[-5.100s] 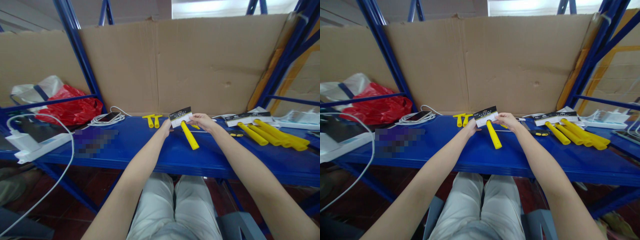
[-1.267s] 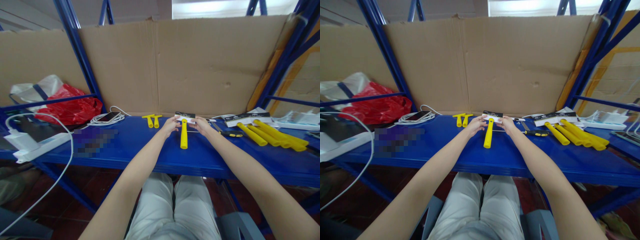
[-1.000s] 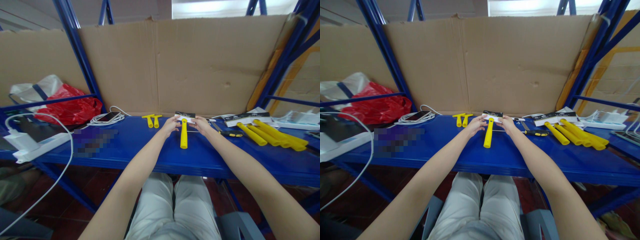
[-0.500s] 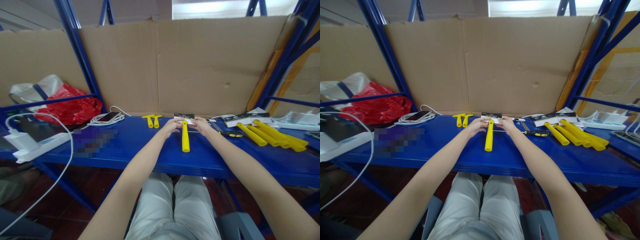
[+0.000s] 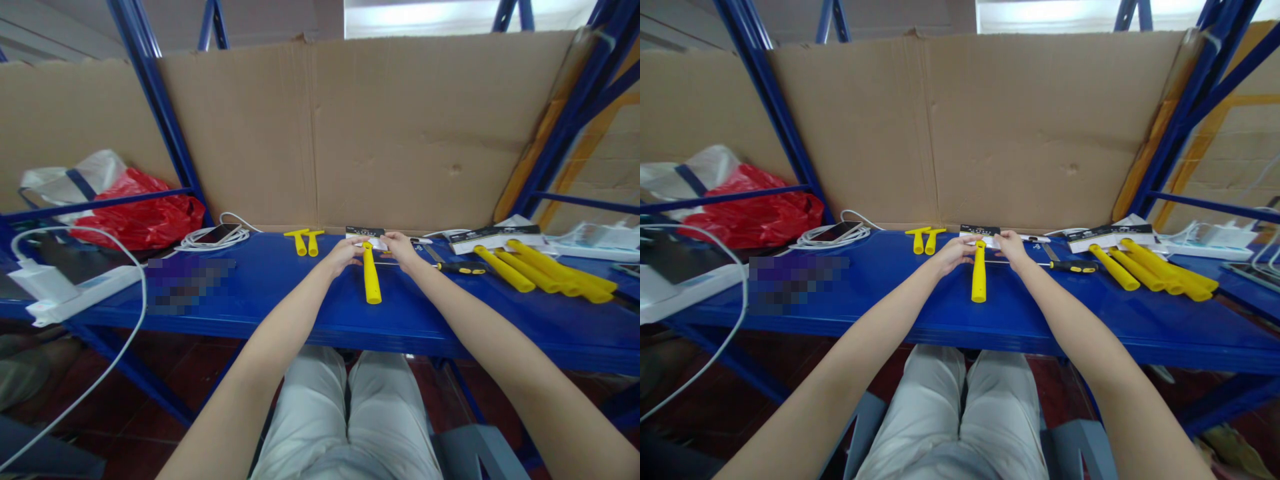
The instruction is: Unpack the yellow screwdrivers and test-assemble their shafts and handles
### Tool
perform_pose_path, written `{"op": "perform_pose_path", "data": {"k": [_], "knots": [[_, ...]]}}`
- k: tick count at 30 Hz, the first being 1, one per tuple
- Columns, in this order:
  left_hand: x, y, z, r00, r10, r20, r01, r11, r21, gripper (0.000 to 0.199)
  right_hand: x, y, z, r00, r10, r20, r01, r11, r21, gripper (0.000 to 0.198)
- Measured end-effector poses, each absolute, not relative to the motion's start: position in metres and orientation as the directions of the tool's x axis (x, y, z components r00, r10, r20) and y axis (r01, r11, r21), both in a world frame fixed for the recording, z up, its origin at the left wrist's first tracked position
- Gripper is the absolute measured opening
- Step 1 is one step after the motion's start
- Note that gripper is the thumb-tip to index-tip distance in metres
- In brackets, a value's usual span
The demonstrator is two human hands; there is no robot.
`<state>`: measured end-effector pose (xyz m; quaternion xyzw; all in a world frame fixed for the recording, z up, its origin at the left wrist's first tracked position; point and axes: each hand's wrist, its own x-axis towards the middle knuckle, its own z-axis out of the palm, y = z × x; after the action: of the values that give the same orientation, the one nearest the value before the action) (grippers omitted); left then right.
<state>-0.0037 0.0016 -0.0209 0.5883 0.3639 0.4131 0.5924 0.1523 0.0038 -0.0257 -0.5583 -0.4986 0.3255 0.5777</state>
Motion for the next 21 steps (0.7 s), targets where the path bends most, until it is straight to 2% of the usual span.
{"op": "perform_pose_path", "data": {"k": [2, 4, 5, 9, 12, 17, 21], "knots": [[-0.003, 0.001, -0.019, 0.361, 0.931, 0.054, -0.079, -0.027, 0.997, 0.052, 0.154, 0.006, -0.026, 0.332, 0.836, 0.436, 0.414, 0.286, -0.864, 0.011], [-0.003, 0.0, -0.018, 0.326, 0.944, 0.05, -0.094, -0.02, 0.995, 0.056, 0.155, 0.007, -0.025, 0.27, 0.73, 0.629, 0.607, 0.378, -0.699, 0.017], [-0.003, -0.001, -0.018, 0.309, 0.95, 0.047, -0.097, -0.018, 0.995, 0.059, 0.155, 0.006, -0.024, 0.217, 0.707, 0.673, 0.665, 0.398, -0.632, 0.017], [-0.003, 0.002, -0.019, 0.311, 0.949, 0.054, -0.095, -0.026, 0.995, 0.075, 0.148, -0.001, -0.022, 0.088, 0.767, 0.636, 0.77, 0.353, -0.532, 0.024], [-0.002, 0.007, -0.023, 0.356, 0.932, 0.068, -0.088, -0.039, 0.995, 0.083, 0.14, -0.008, -0.024, 0.04, 0.813, 0.581, 0.799, 0.323, -0.507, 0.031], [-0.003, 0.012, -0.027, 0.385, 0.922, 0.037, -0.009, -0.036, 0.999, 0.086, 0.134, -0.012, -0.028, -0.021, 0.849, 0.527, 0.798, 0.332, -0.503, 0.041], [-0.003, 0.011, -0.027, 0.397, 0.917, 0.04, 0.015, -0.05, 0.999, 0.088, 0.134, -0.011, -0.028, -0.065, 0.858, 0.51, 0.797, 0.352, -0.491, 0.032]]}}
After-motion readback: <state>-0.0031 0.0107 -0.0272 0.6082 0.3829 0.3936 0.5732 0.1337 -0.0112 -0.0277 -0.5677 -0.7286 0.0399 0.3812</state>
